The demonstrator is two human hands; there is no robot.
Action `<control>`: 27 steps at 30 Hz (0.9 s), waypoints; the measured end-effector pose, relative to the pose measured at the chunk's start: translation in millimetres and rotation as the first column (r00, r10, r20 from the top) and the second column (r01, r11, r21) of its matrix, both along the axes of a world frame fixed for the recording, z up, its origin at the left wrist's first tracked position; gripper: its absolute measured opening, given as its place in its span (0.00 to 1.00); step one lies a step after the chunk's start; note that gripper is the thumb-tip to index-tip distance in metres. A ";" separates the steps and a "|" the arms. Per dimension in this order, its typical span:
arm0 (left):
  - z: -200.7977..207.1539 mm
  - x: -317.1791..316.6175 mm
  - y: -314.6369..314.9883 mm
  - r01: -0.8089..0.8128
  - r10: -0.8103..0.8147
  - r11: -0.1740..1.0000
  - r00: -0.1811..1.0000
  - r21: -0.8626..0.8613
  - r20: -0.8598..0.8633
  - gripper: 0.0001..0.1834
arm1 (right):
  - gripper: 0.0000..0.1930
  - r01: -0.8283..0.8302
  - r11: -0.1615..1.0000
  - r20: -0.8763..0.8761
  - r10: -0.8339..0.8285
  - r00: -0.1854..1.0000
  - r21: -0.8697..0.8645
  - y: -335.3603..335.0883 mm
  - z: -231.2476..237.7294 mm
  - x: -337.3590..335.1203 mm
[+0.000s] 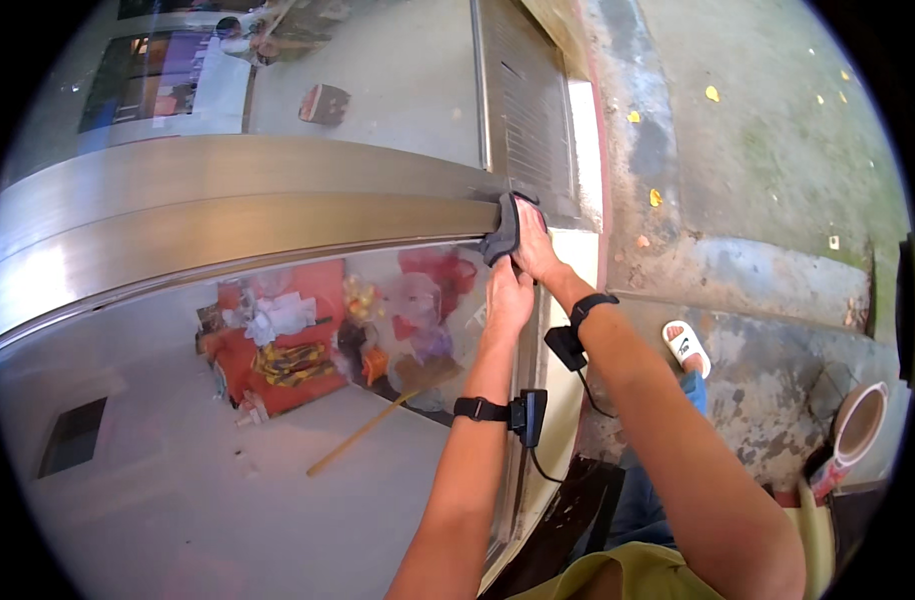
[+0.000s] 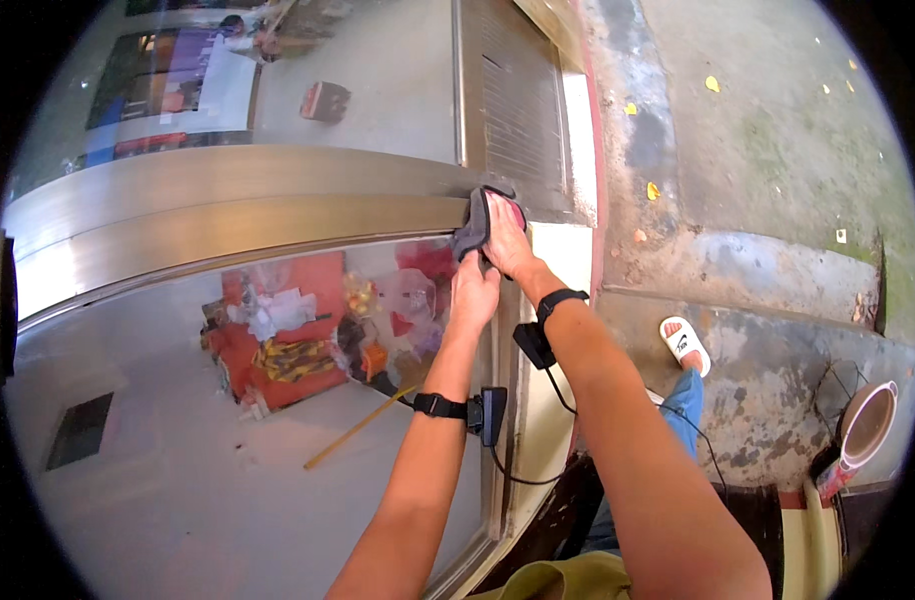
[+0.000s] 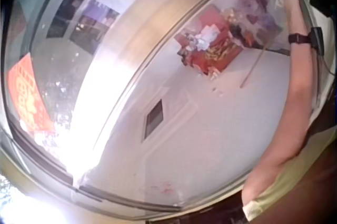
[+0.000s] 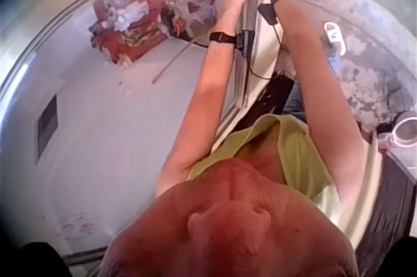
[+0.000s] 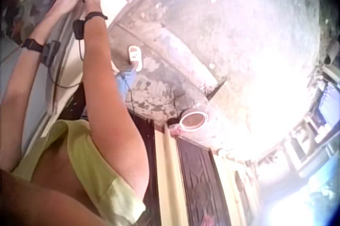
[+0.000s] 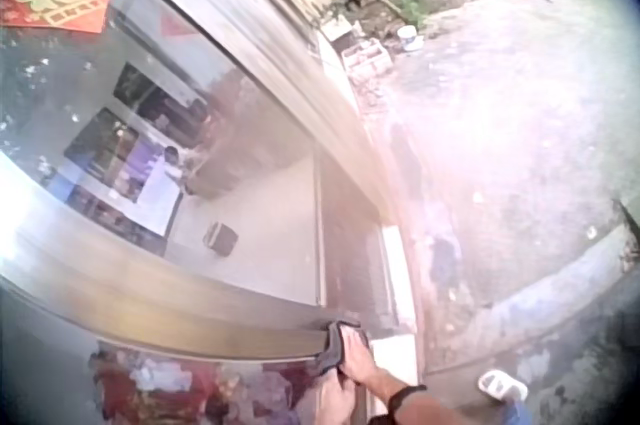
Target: Wiping a dark metal door with a cloth, then rinsing the cloth in a bucket of water and wiping a glass window.
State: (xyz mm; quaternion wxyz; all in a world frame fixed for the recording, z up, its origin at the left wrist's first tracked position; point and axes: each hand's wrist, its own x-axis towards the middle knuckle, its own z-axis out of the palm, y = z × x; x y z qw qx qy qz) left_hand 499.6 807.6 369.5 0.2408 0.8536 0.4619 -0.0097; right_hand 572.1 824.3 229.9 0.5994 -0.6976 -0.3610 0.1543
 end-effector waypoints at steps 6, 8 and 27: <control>29.0 -7.9 -13.0 -0.072 0.035 0.990 0.959 0.123 0.280 0.23 | 0.38 0.114 0.984 0.098 -0.128 0.987 0.136 16.4 54.3 -6.0; 96.1 -18.4 -23.2 -0.131 0.006 0.958 0.898 0.254 0.439 0.21 | 0.38 0.046 0.955 0.076 -0.071 0.995 0.292 20.3 150.1 -16.7; 247.3 18.7 1.9 -0.415 -0.174 0.643 0.739 0.644 0.651 0.26 | 0.19 0.142 0.737 0.068 -0.247 0.966 0.661 51.0 385.8 6.1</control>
